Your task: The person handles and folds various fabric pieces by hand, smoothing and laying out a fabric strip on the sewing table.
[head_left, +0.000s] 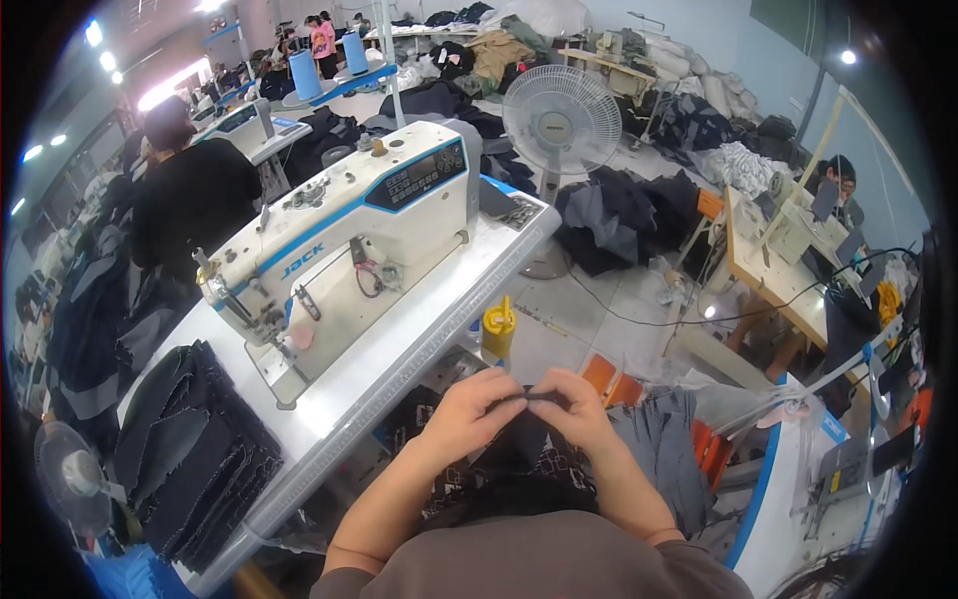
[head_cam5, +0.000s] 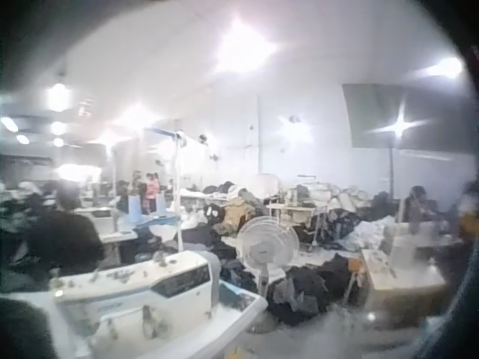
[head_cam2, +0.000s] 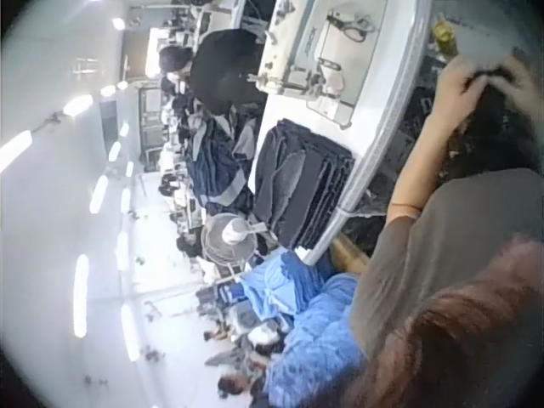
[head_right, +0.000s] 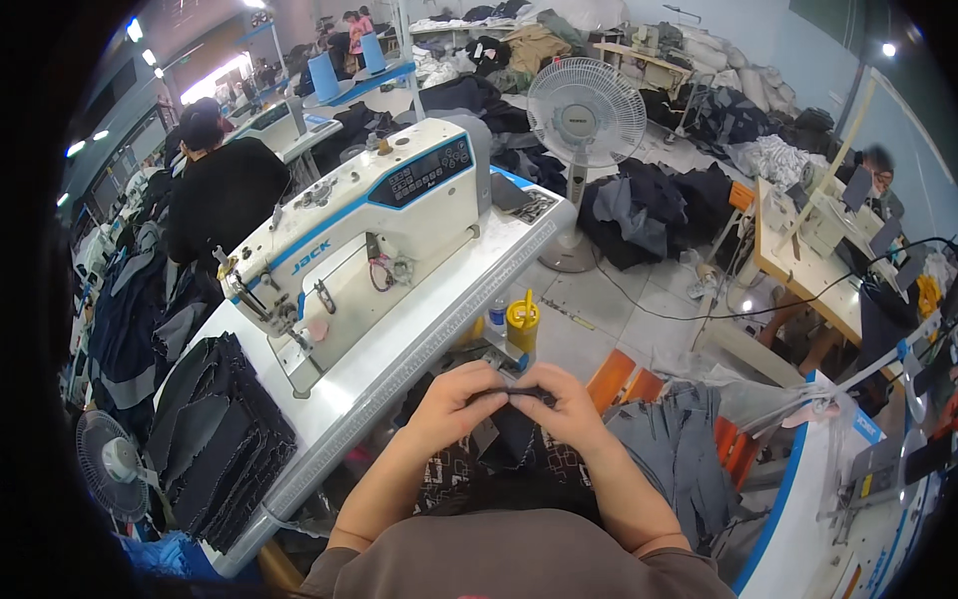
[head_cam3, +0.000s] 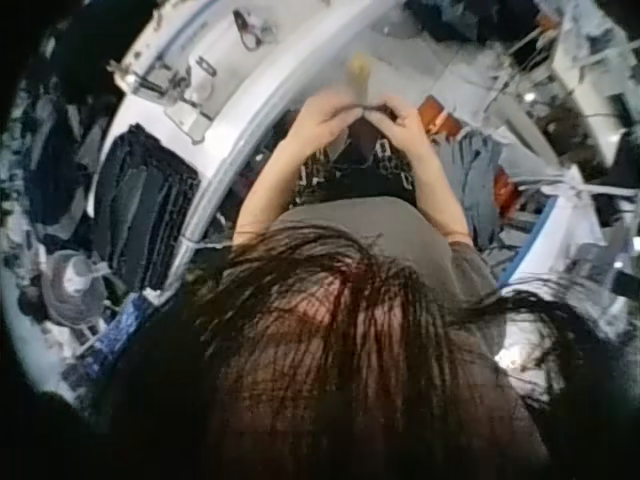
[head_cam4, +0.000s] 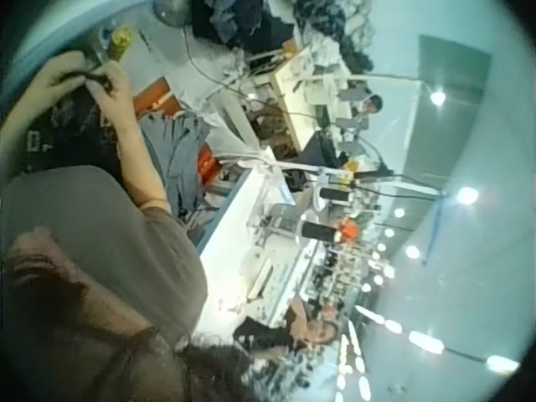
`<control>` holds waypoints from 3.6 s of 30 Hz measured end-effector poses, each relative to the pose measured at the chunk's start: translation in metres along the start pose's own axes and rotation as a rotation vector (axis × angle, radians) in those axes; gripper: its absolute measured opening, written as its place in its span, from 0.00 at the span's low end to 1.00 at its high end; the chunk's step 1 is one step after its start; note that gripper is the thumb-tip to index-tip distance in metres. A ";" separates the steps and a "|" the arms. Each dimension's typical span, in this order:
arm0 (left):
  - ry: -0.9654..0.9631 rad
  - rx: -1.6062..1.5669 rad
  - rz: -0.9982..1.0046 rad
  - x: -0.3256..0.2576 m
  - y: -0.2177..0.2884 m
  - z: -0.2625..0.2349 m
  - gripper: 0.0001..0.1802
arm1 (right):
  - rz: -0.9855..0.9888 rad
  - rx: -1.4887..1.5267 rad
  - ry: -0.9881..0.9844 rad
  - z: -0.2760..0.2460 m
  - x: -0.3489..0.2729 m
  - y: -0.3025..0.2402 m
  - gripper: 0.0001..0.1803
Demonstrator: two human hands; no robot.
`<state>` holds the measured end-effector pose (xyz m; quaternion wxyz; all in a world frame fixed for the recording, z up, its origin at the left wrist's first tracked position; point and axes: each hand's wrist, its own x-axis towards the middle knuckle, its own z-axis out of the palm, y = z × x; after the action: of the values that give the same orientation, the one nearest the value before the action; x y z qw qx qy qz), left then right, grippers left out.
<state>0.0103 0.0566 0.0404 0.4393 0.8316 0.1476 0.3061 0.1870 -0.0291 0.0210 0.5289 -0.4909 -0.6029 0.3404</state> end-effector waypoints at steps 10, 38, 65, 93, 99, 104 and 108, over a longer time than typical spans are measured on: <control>0.015 -0.179 -0.072 0.020 -0.003 -0.006 0.08 | 0.067 0.283 0.081 -0.007 0.017 -0.007 0.07; 0.485 -0.019 -0.320 -0.067 -0.024 -0.090 0.27 | 0.371 -0.078 -0.425 -0.075 -0.015 0.016 0.10; -0.382 -0.352 -0.260 0.002 -0.084 -0.011 0.12 | 0.596 0.429 -0.410 -0.011 -0.008 0.017 0.20; -0.241 0.059 0.063 0.006 -0.056 -0.032 0.11 | 0.154 -0.182 -0.747 -0.001 -0.005 0.000 0.17; 0.094 0.399 0.373 -0.002 -0.034 -0.012 0.07 | 0.000 -0.131 0.174 -0.024 0.007 0.014 0.11; 0.194 0.280 0.291 -0.024 -0.008 0.077 0.12 | -0.486 -0.639 0.535 -0.007 0.021 0.013 0.11; -0.187 0.166 0.029 -0.030 -0.012 0.046 0.15 | -0.437 -0.575 0.497 -0.001 0.012 0.013 0.10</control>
<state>0.0171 0.0185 0.0000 0.3760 0.8922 0.1187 0.2204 0.1915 -0.0140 0.0129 0.5595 -0.5460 -0.6171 -0.0897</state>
